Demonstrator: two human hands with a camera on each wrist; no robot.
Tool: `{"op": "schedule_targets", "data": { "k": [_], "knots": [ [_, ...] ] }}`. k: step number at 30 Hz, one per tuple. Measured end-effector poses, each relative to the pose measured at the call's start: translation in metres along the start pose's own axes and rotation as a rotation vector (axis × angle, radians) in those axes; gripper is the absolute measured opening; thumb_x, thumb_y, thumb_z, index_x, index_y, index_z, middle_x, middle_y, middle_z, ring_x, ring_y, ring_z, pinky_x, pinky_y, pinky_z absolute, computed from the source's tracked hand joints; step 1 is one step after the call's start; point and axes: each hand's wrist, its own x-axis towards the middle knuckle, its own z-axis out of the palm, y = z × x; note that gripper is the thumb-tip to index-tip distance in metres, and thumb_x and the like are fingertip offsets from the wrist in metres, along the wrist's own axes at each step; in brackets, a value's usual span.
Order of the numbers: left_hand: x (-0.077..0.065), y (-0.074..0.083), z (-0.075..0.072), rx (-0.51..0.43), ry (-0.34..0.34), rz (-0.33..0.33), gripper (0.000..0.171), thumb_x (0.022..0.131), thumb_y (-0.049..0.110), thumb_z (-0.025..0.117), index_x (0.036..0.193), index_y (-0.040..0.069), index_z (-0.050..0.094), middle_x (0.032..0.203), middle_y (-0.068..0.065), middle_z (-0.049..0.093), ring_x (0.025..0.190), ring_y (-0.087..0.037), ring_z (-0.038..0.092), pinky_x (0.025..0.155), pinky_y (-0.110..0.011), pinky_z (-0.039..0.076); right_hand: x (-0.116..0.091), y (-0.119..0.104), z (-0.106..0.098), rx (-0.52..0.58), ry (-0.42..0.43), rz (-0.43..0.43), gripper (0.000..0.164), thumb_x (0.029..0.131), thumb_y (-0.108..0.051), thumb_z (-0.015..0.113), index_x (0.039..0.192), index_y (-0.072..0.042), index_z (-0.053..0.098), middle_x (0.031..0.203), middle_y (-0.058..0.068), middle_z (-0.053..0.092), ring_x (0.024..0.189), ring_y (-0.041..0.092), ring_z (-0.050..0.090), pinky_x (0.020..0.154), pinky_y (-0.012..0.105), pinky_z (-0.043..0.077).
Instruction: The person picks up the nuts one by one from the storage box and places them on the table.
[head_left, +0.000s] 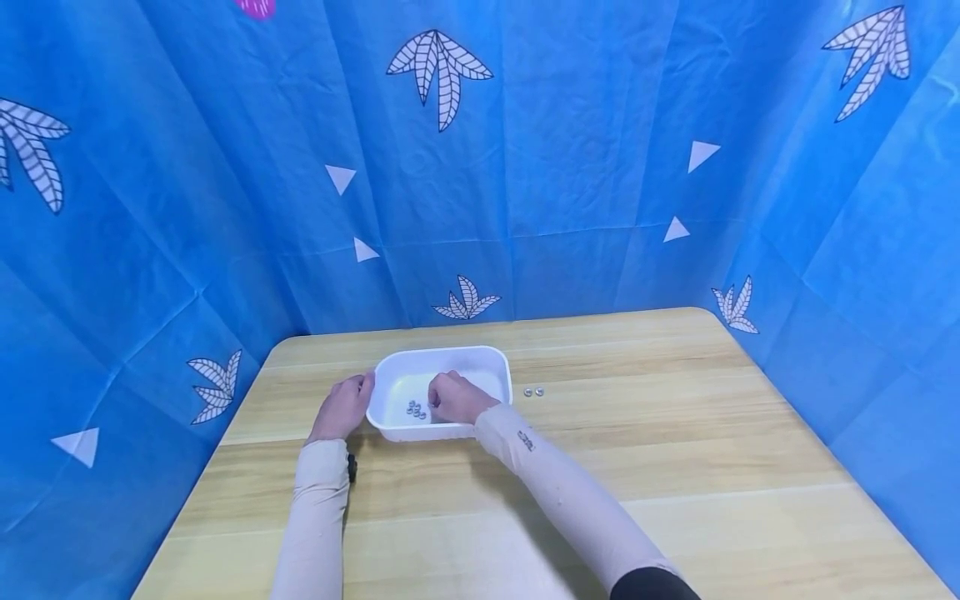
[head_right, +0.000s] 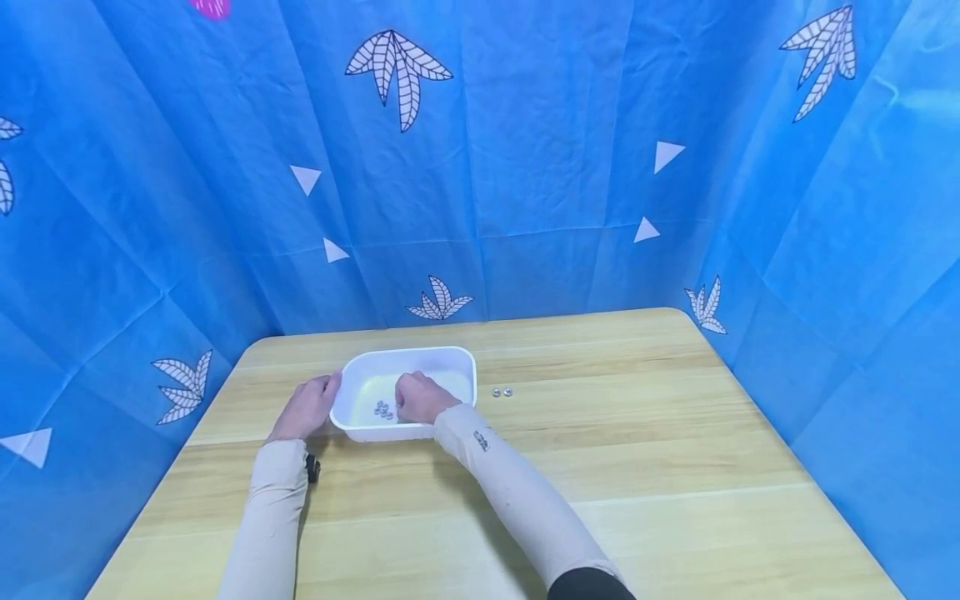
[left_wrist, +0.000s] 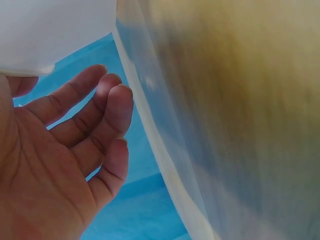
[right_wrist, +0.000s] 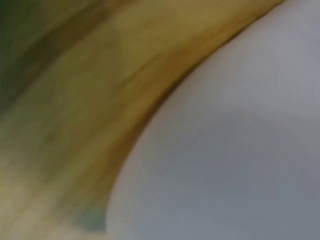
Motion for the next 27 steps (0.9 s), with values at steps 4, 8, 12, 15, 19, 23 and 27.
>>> {"op": "schedule_targets", "data": {
  "k": [4,8,12,15,19,23,27],
  "knots": [
    [-0.0001,-0.0008,0.001,0.004,-0.003,0.005,0.073,0.111,0.052,0.021,0.145,-0.005,0.053,0.139,-0.028,0.062,0.13,-0.044,0.06,0.112,-0.06,0.046,0.0003,0.0021,0.0013,0.009,-0.008,-0.001,0.019,0.094,-0.013,0.073,0.112,-0.012,0.08,0.111,0.001,0.078,0.109,0.016,0.065,0.108,0.033,0.052],
    [-0.0005,-0.0002,0.0009,0.008,0.001,0.014,0.073,0.111,0.051,0.021,0.144,-0.005,0.054,0.137,-0.028,0.063,0.129,-0.043,0.061,0.112,-0.06,0.046,0.0003,0.0023,0.0013,0.039,-0.008,0.006,0.015,0.094,-0.013,0.073,0.107,-0.012,0.08,0.105,-0.001,0.078,0.102,0.014,0.065,0.105,0.032,0.053],
    [-0.0011,0.0002,0.0006,0.006,0.002,0.014,0.073,0.111,0.051,0.021,0.144,-0.005,0.053,0.136,-0.028,0.064,0.128,-0.043,0.062,0.112,-0.06,0.047,0.0001,0.0013,0.0015,0.061,-0.007,-0.002,0.009,0.095,-0.013,0.072,0.1,-0.011,0.079,0.097,-0.001,0.076,0.096,0.013,0.062,0.101,0.031,0.053],
    [-0.0013,0.0002,0.0008,0.009,0.002,0.014,0.072,0.112,0.051,0.021,0.145,-0.005,0.053,0.137,-0.028,0.063,0.129,-0.043,0.061,0.112,-0.06,0.046,0.0001,0.0016,0.0019,0.047,-0.004,-0.022,0.011,0.095,-0.012,0.072,0.104,-0.01,0.079,0.101,0.001,0.077,0.101,0.016,0.065,0.104,0.032,0.053],
    [-0.0022,0.0003,0.0008,0.008,-0.007,-0.002,0.072,0.111,0.051,0.021,0.146,-0.004,0.051,0.139,-0.027,0.062,0.131,-0.043,0.06,0.113,-0.06,0.045,0.0002,0.0026,0.0026,0.025,-0.004,-0.044,0.018,0.094,-0.009,0.07,0.11,-0.01,0.08,0.11,0.002,0.079,0.106,0.017,0.067,0.106,0.032,0.052],
    [-0.0016,0.0008,0.0008,0.021,-0.005,-0.007,0.073,0.111,0.052,0.02,0.146,-0.004,0.052,0.14,-0.027,0.062,0.131,-0.043,0.059,0.113,-0.06,0.045,0.0002,0.0029,0.0021,0.037,0.012,-0.069,0.015,0.093,-0.005,0.069,0.098,-0.01,0.082,0.099,0.001,0.08,0.087,0.011,0.067,0.09,0.024,0.056],
    [-0.0004,-0.0002,0.0006,0.029,0.004,0.004,0.072,0.112,0.05,0.021,0.145,-0.004,0.053,0.138,-0.027,0.063,0.13,-0.043,0.06,0.113,-0.061,0.045,-0.0004,0.0019,0.0005,0.067,0.022,-0.08,0.013,0.092,-0.003,0.071,0.088,-0.009,0.082,0.089,0.0,0.079,0.075,0.009,0.062,0.078,0.019,0.054]
  ]
}}
